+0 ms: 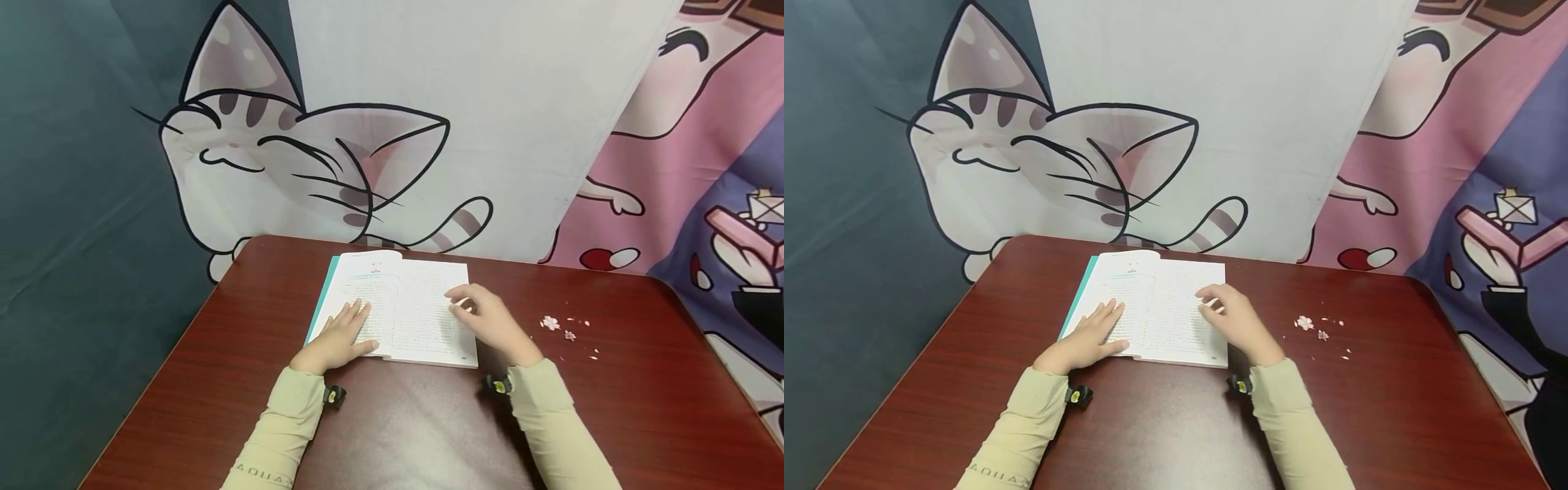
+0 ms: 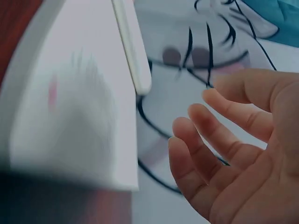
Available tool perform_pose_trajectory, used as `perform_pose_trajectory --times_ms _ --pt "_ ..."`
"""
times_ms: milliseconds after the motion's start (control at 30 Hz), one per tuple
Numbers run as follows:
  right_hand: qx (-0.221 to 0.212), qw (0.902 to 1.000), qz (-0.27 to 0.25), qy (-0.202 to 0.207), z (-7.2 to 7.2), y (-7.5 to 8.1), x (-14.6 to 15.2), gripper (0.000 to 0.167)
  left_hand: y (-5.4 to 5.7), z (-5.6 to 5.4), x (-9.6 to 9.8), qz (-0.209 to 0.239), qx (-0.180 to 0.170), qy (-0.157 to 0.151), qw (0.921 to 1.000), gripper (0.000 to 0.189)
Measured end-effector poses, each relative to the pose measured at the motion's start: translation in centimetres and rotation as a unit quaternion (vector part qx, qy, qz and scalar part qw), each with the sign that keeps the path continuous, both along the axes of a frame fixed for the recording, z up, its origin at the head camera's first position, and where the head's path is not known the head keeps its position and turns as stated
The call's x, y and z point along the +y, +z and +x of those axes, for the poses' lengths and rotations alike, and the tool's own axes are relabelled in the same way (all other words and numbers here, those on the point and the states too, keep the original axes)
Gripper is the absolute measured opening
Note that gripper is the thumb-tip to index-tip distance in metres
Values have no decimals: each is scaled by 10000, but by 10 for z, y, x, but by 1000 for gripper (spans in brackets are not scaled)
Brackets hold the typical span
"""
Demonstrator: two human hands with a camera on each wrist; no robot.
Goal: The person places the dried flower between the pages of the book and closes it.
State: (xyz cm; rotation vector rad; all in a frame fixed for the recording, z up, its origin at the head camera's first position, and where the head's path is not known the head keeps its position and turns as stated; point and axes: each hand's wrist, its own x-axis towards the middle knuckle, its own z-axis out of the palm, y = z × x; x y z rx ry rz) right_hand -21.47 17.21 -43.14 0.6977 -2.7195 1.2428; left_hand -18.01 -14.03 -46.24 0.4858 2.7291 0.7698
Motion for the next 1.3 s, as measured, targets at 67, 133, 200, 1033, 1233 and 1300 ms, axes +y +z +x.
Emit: perform_pose_trajectory --times_ms 67,133,200,1033,1233,1300 --pt "209 9994 232 -159 1 2 16 22 0 0 0 3 -7 4 10000 79" --pt "315 9978 453 -355 3 3 31 21 -1 0 0 -11 -11 7 10000 79" --pt "323 9961 615 -539 4 4 46 21 -1 0 1 -13 -17 14 10000 79" --pt "-566 9700 1402 -1903 0 -5 155 26 0 -4 0 -67 -63 19 10000 80" --pt "-1033 9624 1594 -1944 -5 -14 163 27 0 -4 0 -27 -71 46 10000 80" --pt "-1146 9606 1646 -1924 -6 -16 165 28 -1 -4 0 -17 -57 50 10000 80"
